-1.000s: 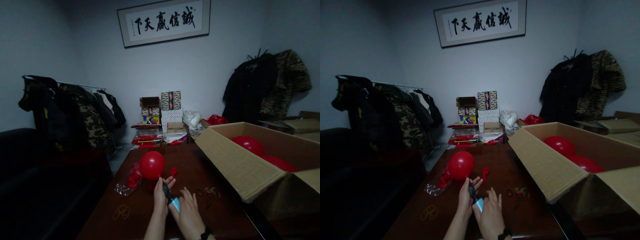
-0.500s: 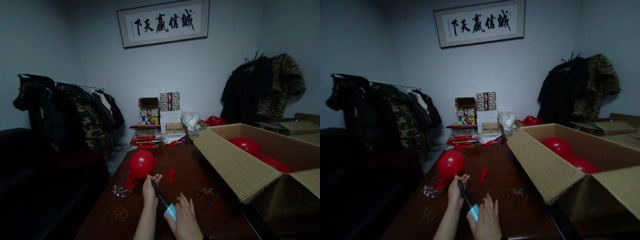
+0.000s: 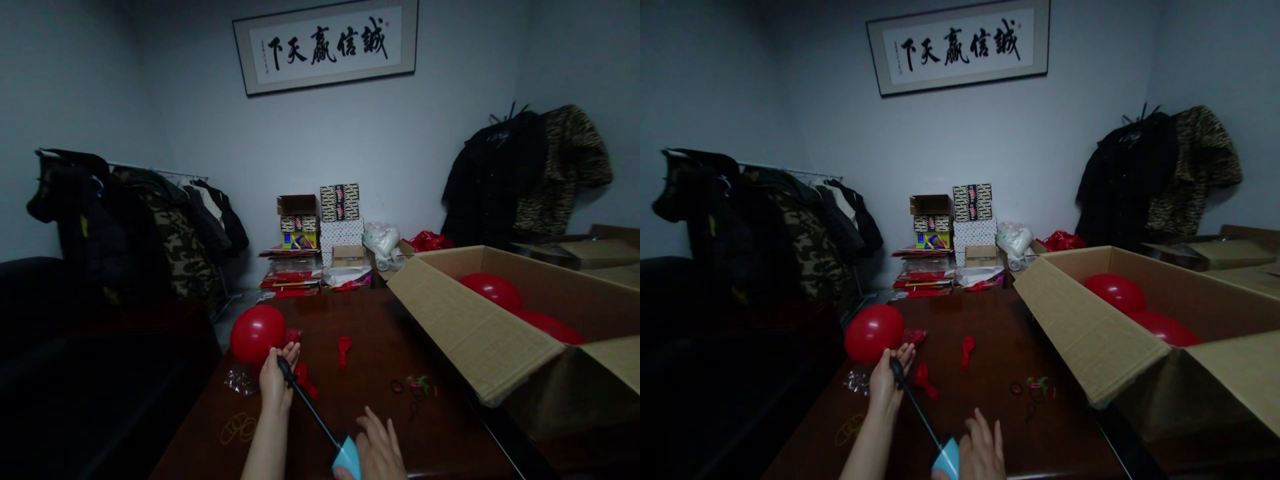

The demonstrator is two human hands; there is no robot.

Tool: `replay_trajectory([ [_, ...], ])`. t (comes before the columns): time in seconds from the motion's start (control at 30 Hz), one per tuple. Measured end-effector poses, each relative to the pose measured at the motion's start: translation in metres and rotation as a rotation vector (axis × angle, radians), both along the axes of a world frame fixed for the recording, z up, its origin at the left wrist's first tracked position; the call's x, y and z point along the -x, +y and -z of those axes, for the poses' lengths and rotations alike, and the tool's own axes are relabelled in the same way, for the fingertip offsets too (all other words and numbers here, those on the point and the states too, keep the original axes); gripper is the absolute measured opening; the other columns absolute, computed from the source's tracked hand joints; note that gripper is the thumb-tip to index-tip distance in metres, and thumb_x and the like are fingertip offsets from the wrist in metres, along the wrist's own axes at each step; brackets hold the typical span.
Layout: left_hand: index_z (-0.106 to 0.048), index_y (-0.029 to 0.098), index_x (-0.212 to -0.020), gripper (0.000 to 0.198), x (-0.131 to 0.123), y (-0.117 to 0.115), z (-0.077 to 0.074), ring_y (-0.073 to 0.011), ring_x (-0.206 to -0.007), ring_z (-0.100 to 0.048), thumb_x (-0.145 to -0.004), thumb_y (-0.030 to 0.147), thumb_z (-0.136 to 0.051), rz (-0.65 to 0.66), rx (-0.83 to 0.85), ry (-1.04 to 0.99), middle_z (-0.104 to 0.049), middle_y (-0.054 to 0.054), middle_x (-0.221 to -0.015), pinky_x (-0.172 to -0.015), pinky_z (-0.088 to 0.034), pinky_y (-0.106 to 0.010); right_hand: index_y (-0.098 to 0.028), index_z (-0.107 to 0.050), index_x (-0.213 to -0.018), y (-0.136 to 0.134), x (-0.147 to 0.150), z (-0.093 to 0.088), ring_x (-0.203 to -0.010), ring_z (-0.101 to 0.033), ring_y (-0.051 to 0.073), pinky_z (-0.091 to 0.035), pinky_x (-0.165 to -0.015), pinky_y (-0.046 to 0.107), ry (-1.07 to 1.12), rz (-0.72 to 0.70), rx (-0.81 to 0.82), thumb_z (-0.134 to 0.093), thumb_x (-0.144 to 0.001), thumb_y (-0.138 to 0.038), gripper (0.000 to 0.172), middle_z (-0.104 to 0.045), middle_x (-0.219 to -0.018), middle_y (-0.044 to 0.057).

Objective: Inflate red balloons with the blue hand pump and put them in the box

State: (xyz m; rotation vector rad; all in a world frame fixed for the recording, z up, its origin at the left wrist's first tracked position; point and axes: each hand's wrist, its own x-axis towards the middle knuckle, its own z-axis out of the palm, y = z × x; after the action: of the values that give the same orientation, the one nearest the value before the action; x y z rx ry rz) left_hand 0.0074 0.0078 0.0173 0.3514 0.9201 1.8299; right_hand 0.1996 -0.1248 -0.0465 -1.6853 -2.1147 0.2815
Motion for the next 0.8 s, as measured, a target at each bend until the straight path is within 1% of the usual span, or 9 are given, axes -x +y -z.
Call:
replay_trajectory([
  [0.2, -0.049, 0.018, -0.072, 0.019, -0.011, -0.002, 0.004, -0.0224, -0.079, -0.072, -0.09, 0.025, -0.047, 0.094, -0.023, -0.009, -0.073, -0.009, -0.08, -0.077, -0.054, -0.035, -0.016, -0.068, -0.096, -0.001, -0.003, 0.004, -0.131, -0.038, 0.032, -0.025, -0.109, 0.054, -0.007, -0.002, 0.015, -0.04, -0.092, -0.048, 0.043, -0.055, -0.132, 0.012],
  [0.33, -0.049, 0.018, -0.074, 0.017, -0.023, -0.007, 0.01, -0.0224, -0.078, -0.072, -0.088, 0.027, -0.05, 0.111, -0.012, -0.027, -0.073, -0.009, -0.081, -0.078, -0.054, -0.035, -0.014, -0.068, -0.1, 0.001, 0.0, 0.002, -0.132, -0.036, 0.032, -0.023, -0.11, 0.053, 0.0, 0.022, 0.029, -0.049, -0.086, -0.047, 0.04, -0.054, -0.132, 0.013],
  [0.4, -0.048, 0.018, -0.073, 0.018, -0.031, -0.012, 0.012, -0.0231, -0.078, -0.072, -0.088, 0.027, -0.051, 0.139, -0.003, -0.04, -0.073, -0.009, -0.081, -0.078, -0.053, -0.035, -0.013, -0.067, -0.103, 0.003, 0.002, -0.002, -0.132, -0.035, 0.033, -0.022, -0.11, 0.054, -0.004, 0.028, 0.021, -0.053, -0.083, -0.047, 0.042, -0.053, -0.133, 0.015],
  [0.5, -0.049, 0.018, -0.074, 0.017, -0.042, -0.019, 0.013, -0.0235, -0.079, -0.072, -0.087, 0.029, -0.052, 0.174, 0.006, -0.05, -0.073, -0.01, -0.082, -0.079, -0.053, -0.036, -0.012, -0.066, -0.104, 0.005, 0.005, -0.012, -0.132, -0.036, 0.034, -0.022, -0.11, 0.054, -0.022, 0.035, 0.006, -0.052, -0.084, -0.047, 0.043, -0.052, -0.132, 0.017],
  [0.63, -0.05, 0.019, -0.078, 0.014, -0.055, -0.027, 0.011, -0.0239, -0.078, -0.072, -0.086, 0.029, -0.054, 0.208, 0.026, -0.058, -0.073, -0.01, -0.082, -0.079, -0.052, -0.036, -0.012, -0.066, -0.105, 0.006, 0.007, -0.024, -0.132, -0.036, 0.033, -0.022, -0.11, 0.053, -0.016, 0.054, 0.012, -0.049, -0.085, -0.047, 0.044, -0.053, -0.132, 0.017],
  [0.8, -0.047, 0.02, -0.078, 0.017, -0.067, -0.035, 0.015, -0.0253, -0.078, -0.072, -0.083, 0.033, -0.057, 0.309, 0.025, -0.083, -0.073, -0.01, -0.084, -0.079, -0.05, -0.036, -0.009, -0.063, -0.111, 0.012, 0.008, -0.038, -0.134, -0.033, 0.032, -0.02, -0.111, 0.052, 0.012, 0.066, 0.053, -0.043, -0.088, -0.045, 0.047, -0.051, -0.133, 0.017],
])
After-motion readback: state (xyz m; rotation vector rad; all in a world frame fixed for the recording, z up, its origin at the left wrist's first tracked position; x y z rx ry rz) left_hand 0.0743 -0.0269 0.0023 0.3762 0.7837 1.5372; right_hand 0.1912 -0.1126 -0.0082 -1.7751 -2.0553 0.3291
